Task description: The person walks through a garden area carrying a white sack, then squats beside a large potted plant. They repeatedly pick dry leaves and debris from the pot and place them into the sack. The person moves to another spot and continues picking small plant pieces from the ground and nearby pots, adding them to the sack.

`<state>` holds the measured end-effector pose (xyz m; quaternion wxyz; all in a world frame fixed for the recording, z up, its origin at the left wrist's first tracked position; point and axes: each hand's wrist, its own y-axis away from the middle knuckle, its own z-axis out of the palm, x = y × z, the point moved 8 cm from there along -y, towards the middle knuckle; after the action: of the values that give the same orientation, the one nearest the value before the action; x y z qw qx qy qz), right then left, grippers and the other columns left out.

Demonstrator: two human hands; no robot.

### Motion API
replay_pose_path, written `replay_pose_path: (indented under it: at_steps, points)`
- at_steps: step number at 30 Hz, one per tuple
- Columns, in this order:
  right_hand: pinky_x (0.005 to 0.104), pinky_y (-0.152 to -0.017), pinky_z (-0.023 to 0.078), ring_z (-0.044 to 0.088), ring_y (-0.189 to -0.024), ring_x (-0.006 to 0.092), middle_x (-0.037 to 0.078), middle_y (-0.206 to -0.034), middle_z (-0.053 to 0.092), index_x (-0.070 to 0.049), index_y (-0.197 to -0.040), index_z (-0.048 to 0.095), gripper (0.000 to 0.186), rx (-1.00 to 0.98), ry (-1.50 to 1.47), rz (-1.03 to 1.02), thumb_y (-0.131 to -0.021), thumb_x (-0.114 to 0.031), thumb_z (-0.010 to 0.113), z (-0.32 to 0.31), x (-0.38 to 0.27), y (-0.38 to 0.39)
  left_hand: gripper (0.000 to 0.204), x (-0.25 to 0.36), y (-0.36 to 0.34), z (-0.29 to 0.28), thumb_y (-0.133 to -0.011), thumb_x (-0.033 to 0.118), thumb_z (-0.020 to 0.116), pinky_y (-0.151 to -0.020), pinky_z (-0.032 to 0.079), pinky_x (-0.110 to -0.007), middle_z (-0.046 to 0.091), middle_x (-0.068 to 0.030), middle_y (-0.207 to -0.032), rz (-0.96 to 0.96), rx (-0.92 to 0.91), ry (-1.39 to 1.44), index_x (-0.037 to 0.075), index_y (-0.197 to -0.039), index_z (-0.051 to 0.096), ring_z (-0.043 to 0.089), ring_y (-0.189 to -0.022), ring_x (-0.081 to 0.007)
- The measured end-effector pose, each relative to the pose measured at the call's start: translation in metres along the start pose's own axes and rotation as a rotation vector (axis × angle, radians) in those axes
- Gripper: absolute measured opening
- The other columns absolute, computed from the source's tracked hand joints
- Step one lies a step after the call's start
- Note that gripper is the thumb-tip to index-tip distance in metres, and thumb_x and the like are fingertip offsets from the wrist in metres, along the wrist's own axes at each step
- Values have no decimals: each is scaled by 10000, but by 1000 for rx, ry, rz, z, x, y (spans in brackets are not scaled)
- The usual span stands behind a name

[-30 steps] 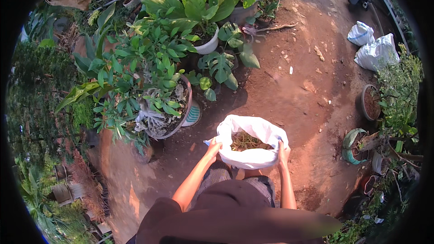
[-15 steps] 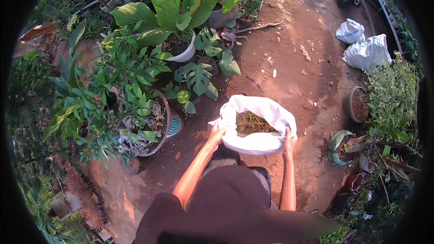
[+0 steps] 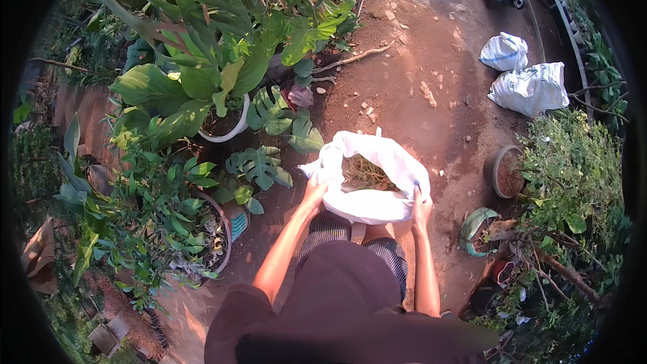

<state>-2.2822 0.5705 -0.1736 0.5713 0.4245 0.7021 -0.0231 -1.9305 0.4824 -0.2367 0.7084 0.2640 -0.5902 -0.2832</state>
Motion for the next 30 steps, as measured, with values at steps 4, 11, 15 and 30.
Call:
replay_pose_path:
  at_steps: [4, 11, 15, 30]
  points:
    - [311, -759, 513, 641, -862, 141, 62, -987, 715, 64, -1172, 675, 333, 15, -18, -44, -1008, -220, 615, 1, -43, -58, 568, 50, -41, 38, -872, 79, 658, -675, 437, -245, 610, 2, -983, 16, -47, 13, 32, -1411, 486, 514, -778, -76]
    - [325, -793, 530, 661, -904, 154, 93, -1022, 736, 50, -1187, 689, 322, 29, -63, -81, -969, -185, 659, -6, -77, -211, 491, 115, -136, 134, -828, 53, 530, -723, 450, -262, 622, -10, -971, 58, -27, -26, 68, -1316, 584, 545, -809, -101]
    - [350, -750, 538, 698, -845, 174, 107, -931, 759, 16, -1139, 724, 361, -4, 21, -82, -948, -287, 681, -13, -105, -324, 310, 158, -188, 203, -767, 24, 503, -666, 394, -273, 545, -10, -879, 128, 40, -143, 87, -1062, 574, 482, -766, -113]
    - [356, -829, 539, 711, -942, 186, 136, -1015, 762, 24, -1153, 708, 343, -153, 107, -213, -947, -248, 674, -59, -283, -621, 459, 242, -325, 412, -817, -15, 527, -631, 443, -272, 619, -24, -974, 125, 140, -10, 39, -1273, 530, 536, -736, -94]
